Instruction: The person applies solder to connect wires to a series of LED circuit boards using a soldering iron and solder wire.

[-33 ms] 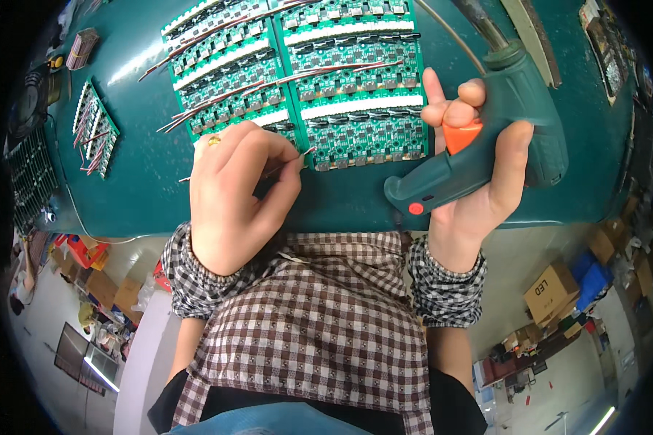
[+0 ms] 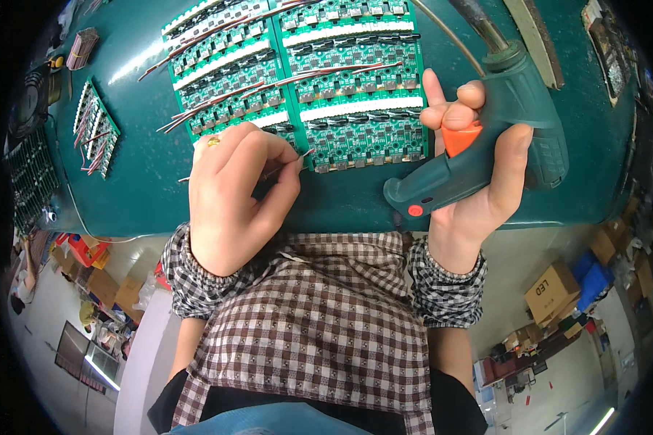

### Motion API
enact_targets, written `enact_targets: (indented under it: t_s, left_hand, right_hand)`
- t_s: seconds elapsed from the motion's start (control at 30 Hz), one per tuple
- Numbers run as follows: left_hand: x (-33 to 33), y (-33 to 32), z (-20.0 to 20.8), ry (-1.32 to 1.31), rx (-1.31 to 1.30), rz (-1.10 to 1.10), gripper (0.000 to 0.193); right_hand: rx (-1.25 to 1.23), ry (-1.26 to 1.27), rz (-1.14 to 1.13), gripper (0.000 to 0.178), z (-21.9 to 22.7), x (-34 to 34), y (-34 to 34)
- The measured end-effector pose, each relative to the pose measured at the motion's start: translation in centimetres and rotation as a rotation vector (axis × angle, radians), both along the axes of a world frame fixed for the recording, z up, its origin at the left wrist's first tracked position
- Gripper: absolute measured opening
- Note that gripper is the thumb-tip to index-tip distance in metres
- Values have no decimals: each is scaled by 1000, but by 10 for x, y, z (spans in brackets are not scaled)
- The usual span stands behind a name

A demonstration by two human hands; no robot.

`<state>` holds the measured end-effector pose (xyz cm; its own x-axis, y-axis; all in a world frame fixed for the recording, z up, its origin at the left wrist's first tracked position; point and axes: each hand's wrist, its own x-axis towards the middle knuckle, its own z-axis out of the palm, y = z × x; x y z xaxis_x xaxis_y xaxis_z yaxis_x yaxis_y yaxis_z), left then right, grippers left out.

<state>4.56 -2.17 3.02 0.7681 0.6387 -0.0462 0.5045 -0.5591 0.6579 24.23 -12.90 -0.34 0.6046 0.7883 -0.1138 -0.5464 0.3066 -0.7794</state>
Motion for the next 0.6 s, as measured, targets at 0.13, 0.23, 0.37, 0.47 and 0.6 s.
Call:
enact_targets:
  t_s: [0.13, 0.23, 0.37, 0.47, 0.6]
  left_hand:
    - [0, 3, 0, -16, -10, -18, 16]
    - [-1, 4, 0, -7, -8, -23, 16]
    - [-5, 3, -6, -49, -11, -22, 16]
    - [-8, 2, -8, -83, -4, -25, 16]
    - [-8, -2, -10, -120, -16, -8, 16]
  right_hand:
    - [-43, -34, -27, 50, 5, -1, 2]
    - [-16, 15, -24, 50, 2, 1, 2]
    - [-23, -1, -24, 50, 2, -2, 2]
    - [-45, 3, -56, 49, 4, -5, 1]
    - [-25, 13, -30, 50, 0, 0, -2]
